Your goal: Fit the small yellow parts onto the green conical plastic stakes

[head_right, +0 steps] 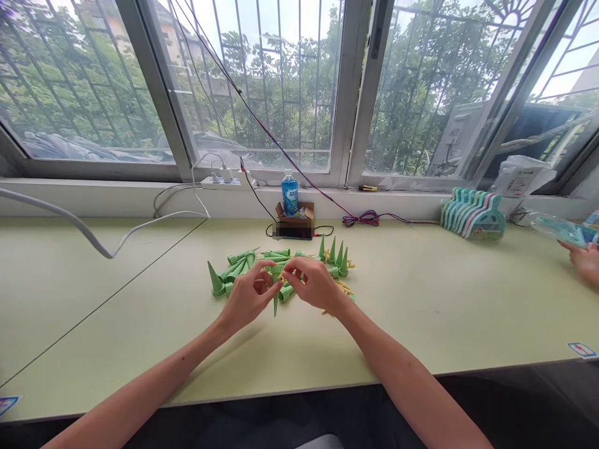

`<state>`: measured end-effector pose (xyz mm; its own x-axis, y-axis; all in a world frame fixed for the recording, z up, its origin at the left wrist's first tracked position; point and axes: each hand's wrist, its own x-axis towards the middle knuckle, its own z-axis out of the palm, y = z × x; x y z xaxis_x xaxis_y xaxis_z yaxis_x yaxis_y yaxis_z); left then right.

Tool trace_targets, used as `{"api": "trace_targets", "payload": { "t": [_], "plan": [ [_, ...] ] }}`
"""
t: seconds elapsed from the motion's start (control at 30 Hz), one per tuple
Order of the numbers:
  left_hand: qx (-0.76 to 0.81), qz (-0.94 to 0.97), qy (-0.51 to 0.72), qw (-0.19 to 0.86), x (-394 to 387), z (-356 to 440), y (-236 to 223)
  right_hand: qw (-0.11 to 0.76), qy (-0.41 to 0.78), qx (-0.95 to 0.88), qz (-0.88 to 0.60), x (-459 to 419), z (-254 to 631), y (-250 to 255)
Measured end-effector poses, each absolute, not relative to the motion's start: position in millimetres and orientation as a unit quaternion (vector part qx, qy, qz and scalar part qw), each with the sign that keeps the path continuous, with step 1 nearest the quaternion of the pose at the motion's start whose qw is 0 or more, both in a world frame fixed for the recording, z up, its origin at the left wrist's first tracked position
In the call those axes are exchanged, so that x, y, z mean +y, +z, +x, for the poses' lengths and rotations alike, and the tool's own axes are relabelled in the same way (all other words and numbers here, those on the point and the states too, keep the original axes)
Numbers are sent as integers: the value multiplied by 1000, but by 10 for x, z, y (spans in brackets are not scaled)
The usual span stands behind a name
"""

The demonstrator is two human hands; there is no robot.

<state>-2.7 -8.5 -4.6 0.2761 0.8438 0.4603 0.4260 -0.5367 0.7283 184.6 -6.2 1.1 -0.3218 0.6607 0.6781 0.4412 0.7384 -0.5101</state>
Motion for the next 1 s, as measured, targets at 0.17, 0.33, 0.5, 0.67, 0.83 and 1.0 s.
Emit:
{"api": "trace_targets", "payload": {
  "t": [0.17, 0.33, 0.5, 0.67, 0.83, 1.0],
  "plan": [
    [414, 764, 436, 236, -89, -26, -41, 476, 98, -807, -336, -53, 1849, 6],
    [414, 765, 439, 227, -86, -26, -40, 475, 91, -809, -333, -55, 1853, 13],
    [410, 764, 448, 216, -90, -22, -38, 470, 88, -812, -334, -56, 1852, 14],
    [411, 764, 452, 206, -97, -17, -35, 466, 94, -816, -330, -61, 1848, 15],
    [415, 763, 452, 205, -103, -16, -35, 462, 96, -819, -325, -64, 1847, 18],
    [416, 765, 452, 194, -100, -20, -48, 448, 110, -824, -330, -73, 1846, 21]
  ]
}}
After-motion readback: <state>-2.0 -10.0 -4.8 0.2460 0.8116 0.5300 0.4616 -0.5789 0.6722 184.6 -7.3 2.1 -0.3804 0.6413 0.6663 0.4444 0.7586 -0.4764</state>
